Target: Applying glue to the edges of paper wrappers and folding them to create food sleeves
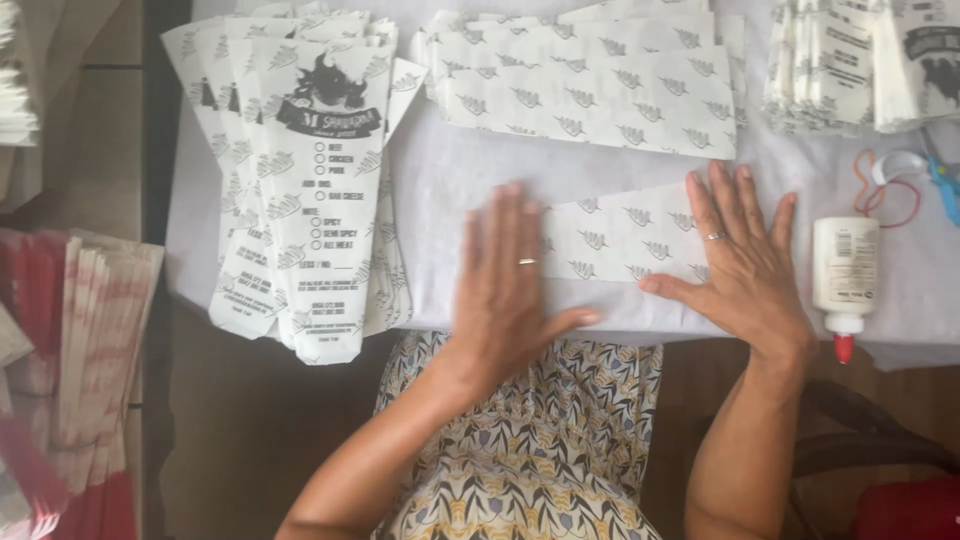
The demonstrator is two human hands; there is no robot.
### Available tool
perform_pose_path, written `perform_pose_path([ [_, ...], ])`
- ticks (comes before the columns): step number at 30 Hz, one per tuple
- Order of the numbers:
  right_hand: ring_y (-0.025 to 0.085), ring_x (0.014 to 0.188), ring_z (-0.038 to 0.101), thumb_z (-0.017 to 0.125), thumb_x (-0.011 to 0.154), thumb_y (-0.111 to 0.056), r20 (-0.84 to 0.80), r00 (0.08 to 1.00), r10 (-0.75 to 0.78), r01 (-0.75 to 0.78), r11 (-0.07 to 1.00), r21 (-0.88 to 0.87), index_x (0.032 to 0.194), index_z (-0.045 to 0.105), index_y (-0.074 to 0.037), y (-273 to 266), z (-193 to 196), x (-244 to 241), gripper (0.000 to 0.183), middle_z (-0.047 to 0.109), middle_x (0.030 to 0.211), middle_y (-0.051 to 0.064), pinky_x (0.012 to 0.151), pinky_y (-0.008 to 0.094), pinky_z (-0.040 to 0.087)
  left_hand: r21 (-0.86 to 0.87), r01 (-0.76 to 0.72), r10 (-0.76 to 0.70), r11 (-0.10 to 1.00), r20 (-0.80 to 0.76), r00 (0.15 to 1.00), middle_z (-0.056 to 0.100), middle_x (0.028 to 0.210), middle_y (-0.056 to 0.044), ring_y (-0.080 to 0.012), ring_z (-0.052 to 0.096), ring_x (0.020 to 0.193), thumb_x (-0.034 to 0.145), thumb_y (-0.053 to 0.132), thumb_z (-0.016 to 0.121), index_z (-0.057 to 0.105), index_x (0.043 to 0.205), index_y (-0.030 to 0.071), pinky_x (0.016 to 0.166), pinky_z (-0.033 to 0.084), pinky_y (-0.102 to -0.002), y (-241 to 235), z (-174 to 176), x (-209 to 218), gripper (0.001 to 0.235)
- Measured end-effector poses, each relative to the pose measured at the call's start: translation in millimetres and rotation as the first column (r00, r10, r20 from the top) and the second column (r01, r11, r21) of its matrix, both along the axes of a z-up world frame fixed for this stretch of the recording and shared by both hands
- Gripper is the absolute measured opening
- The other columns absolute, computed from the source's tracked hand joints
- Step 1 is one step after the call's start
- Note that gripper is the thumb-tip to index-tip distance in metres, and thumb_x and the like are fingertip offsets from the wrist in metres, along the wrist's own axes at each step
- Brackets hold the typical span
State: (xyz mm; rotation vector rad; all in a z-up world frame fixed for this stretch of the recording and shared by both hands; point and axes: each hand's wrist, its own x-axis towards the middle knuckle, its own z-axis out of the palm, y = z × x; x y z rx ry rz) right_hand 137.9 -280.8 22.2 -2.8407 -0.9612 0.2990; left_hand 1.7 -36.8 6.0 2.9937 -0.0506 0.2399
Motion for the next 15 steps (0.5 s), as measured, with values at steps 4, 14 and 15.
perform_pose_path([
  [4, 0.034, 0.160, 0.001, 0.056, 0.077, -0.073, 0.052, 0.998, 0.021, -0.021, 1.000, 0.008, 0.166, 0.006, -0.012, -6, -6, 4, 0.119, 0.006, 0.174, 0.017, 0.121, 0.068, -0.003, 0.055, -0.118, 0.121, 0.992, -0.061, 0.991, 0.000, 0.168, -0.028, -0.0396, -0.001, 0.157, 0.082, 0.098, 0.006, 0.010, 0.161, -0.008, 0.128, -0.004, -0.054, 19, -6, -17, 0.133],
  [14, 0.044, 0.163, 0.019, 0.062, 0.101, -0.037, 0.145, 0.988, 0.043, -0.109, 0.867, 0.486, 0.135, 0.059, -0.009, 12, 14, 8, 0.044, 0.034, 0.169, 0.019, 0.129, 0.064, 0.005, 0.030, 0.366, -0.367, 0.930, 0.050, 0.929, 0.024, 0.163, -0.019, -0.0371, 0.024, 0.152, 0.084, 0.048, 0.072, -0.001, 0.166, 0.014, 0.123, 0.025, -0.056, -19, -15, -6, 0.115],
  [15, 0.042, 0.165, 0.016, 0.059, 0.106, -0.033, 0.176, 0.977, 0.119, -0.190, 0.861, 0.471, 0.124, 0.068, -0.011, 19, 18, 9, 0.030, 0.038, 0.170, 0.015, 0.131, 0.065, 0.000, -0.041, 0.398, -0.380, 0.917, 0.216, 0.899, 0.052, 0.152, -0.021, -0.0404, 0.048, 0.145, 0.080, 0.006, 0.073, 0.005, 0.166, 0.006, 0.117, 0.046, -0.058, -22, -24, -12, 0.109],
])
